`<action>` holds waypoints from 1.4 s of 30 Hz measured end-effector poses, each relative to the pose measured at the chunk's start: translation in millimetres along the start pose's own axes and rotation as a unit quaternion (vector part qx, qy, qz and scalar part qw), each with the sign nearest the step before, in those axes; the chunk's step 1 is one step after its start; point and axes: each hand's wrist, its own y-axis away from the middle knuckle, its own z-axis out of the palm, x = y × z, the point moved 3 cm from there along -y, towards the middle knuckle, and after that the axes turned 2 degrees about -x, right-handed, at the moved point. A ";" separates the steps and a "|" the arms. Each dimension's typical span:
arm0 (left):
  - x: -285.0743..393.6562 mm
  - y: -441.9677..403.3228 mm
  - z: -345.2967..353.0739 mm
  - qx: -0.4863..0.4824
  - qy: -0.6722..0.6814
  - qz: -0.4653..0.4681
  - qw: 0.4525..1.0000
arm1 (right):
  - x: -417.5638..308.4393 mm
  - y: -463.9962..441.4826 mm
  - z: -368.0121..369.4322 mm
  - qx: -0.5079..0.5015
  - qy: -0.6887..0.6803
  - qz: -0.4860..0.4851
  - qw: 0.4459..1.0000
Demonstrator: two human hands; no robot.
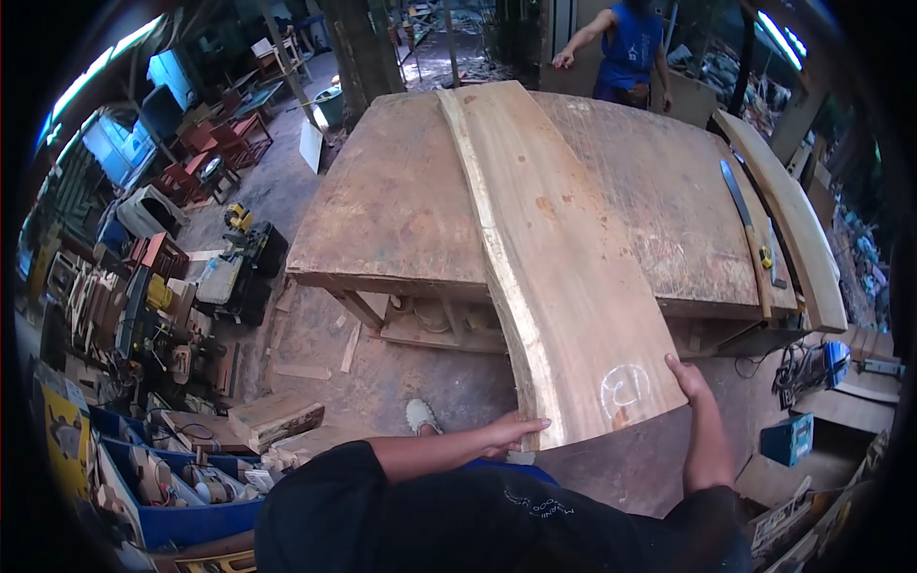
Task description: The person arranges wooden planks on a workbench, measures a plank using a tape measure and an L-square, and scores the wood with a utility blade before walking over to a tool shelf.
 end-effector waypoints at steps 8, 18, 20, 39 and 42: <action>13.8 139.0 -150.1 0.287 -0.196 -0.009 0.938 | -37.8 64.6 190.8 -0.036 -0.023 -0.014 0.999; 65.2 278.2 -378.6 0.309 -0.175 -0.081 0.931 | -114.4 100.0 446.0 -0.218 -0.095 -0.102 0.966; 72.4 266.6 -405.2 0.407 -0.191 0.028 0.893 | -128.7 107.1 465.7 -0.229 -0.098 -0.150 0.957; -19.1 111.9 -169.2 0.391 0.145 0.249 0.874 | -104.9 3.8 227.3 -0.221 -0.215 0.011 0.951; -17.3 115.8 -168.0 0.398 0.155 0.257 0.867 | -109.7 0.1 222.1 -0.202 -0.124 0.013 0.972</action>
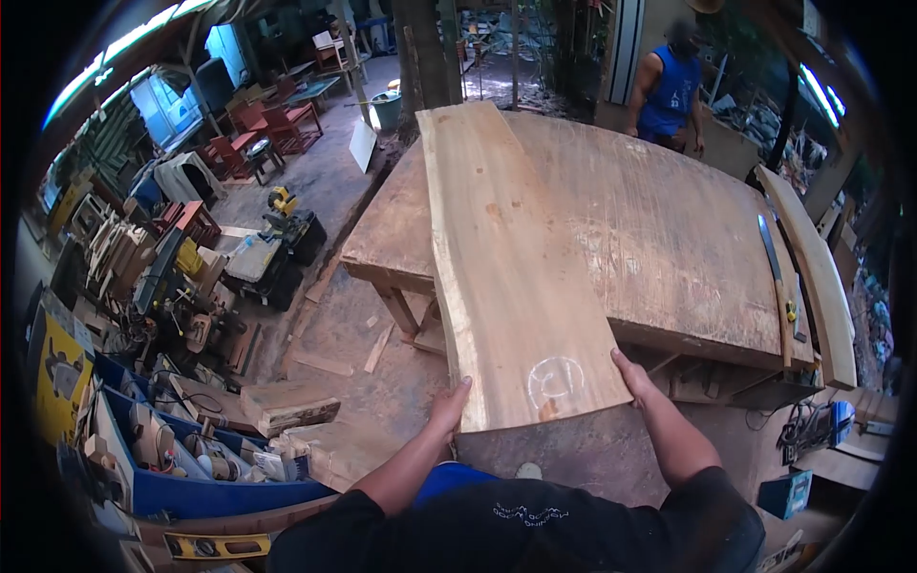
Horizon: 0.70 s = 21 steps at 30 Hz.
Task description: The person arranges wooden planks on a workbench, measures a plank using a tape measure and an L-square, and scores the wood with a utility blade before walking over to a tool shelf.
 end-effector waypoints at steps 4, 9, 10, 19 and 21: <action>51.3 13.0 -45.8 0.050 -0.005 -0.018 0.999 | 14.7 -1.8 62.1 0.010 -0.019 -0.020 1.000; 89.5 -31.0 -161.1 0.094 -0.104 -0.035 0.989 | 3.3 2.7 180.6 0.027 0.005 -0.012 1.000; 98.9 -51.0 -183.9 0.090 -0.125 -0.022 0.988 | -1.9 -5.5 201.0 0.018 -0.018 -0.027 0.999; 248.6 -204.9 -320.9 0.062 -0.239 0.017 0.969 | -48.8 -111.0 379.1 -0.070 -0.126 -0.036 0.989; 275.7 -207.2 -334.1 0.083 -0.252 0.026 0.964 | -48.7 -126.0 397.2 -0.115 -0.071 -0.046 0.990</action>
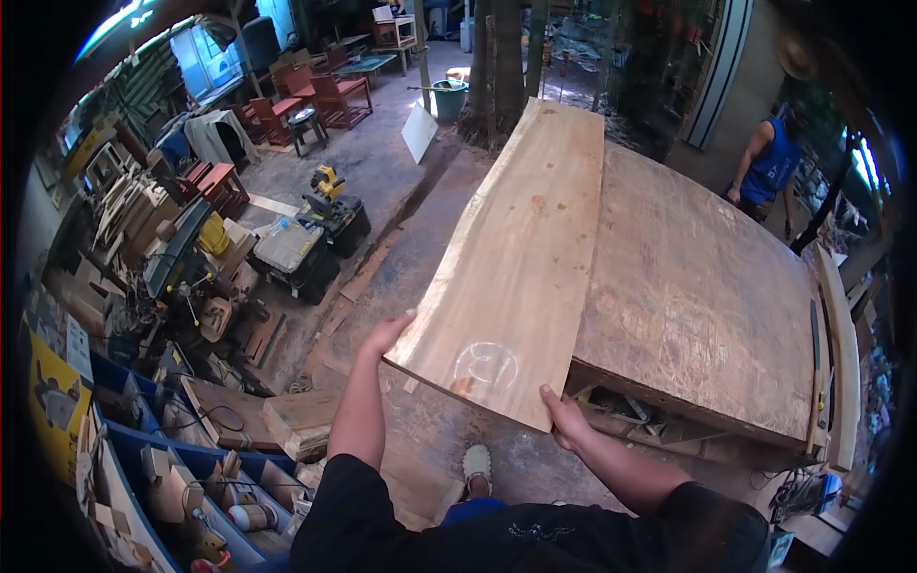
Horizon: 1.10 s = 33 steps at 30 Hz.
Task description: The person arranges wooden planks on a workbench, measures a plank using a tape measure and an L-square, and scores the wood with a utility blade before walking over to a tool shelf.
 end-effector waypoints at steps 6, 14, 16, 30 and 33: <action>-27.5 23.7 7.3 0.267 -0.024 0.256 0.929 | -10.7 21.0 9.8 -0.120 0.070 0.083 0.987; -9.0 5.3 17.4 0.359 0.030 0.248 0.899 | -9.7 1.6 31.1 -0.046 0.142 0.016 0.989; -2.0 -15.7 10.5 0.336 -0.014 0.247 0.909 | -25.1 -12.8 35.1 -0.056 0.141 0.028 0.988; -2.6 -48.6 -10.0 0.258 -0.108 0.264 0.923 | 8.1 98.2 -209.6 0.118 0.491 0.002 0.863; 36.3 2.2 11.5 0.349 -0.307 0.197 0.863 | 91.2 167.0 -343.0 0.266 0.461 0.062 0.844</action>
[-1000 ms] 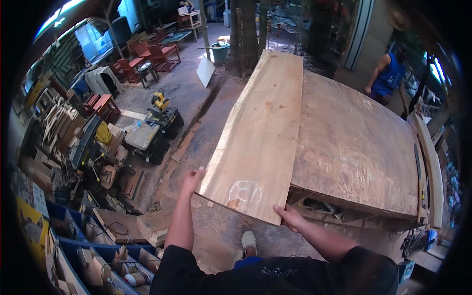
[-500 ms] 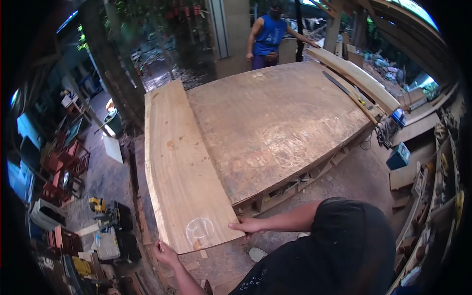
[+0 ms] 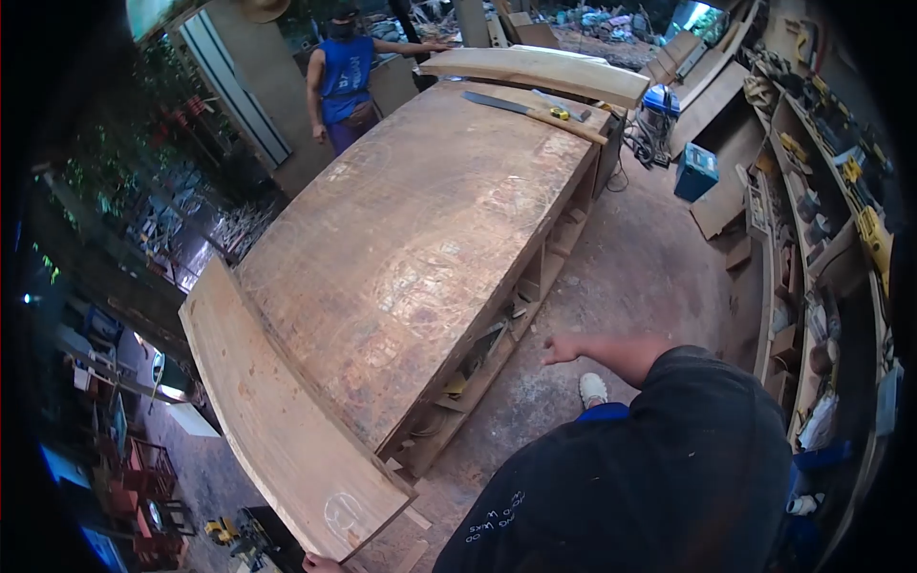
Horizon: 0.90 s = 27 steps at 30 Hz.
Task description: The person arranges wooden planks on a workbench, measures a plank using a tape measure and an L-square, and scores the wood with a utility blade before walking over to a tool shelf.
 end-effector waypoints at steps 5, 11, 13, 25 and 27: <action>100.5 53.1 21.9 0.079 -0.010 0.179 0.981 | 226.6 84.0 -33.0 -0.006 -0.102 0.267 0.958; 350.1 204.3 95.2 -0.138 0.069 0.260 0.953 | 396.0 143.7 -60.2 -0.125 -0.118 0.314 0.934; 443.0 266.1 116.3 -0.182 0.108 0.352 0.912 | 421.1 147.9 -90.9 0.005 -0.178 0.249 0.952; 836.9 499.9 234.0 -0.481 0.269 0.457 0.699 | 467.1 21.5 -352.7 0.210 -0.332 0.049 0.918; 901.3 532.0 265.1 -0.521 0.287 0.460 0.659 | 460.7 4.9 -405.0 0.215 -0.320 0.030 0.922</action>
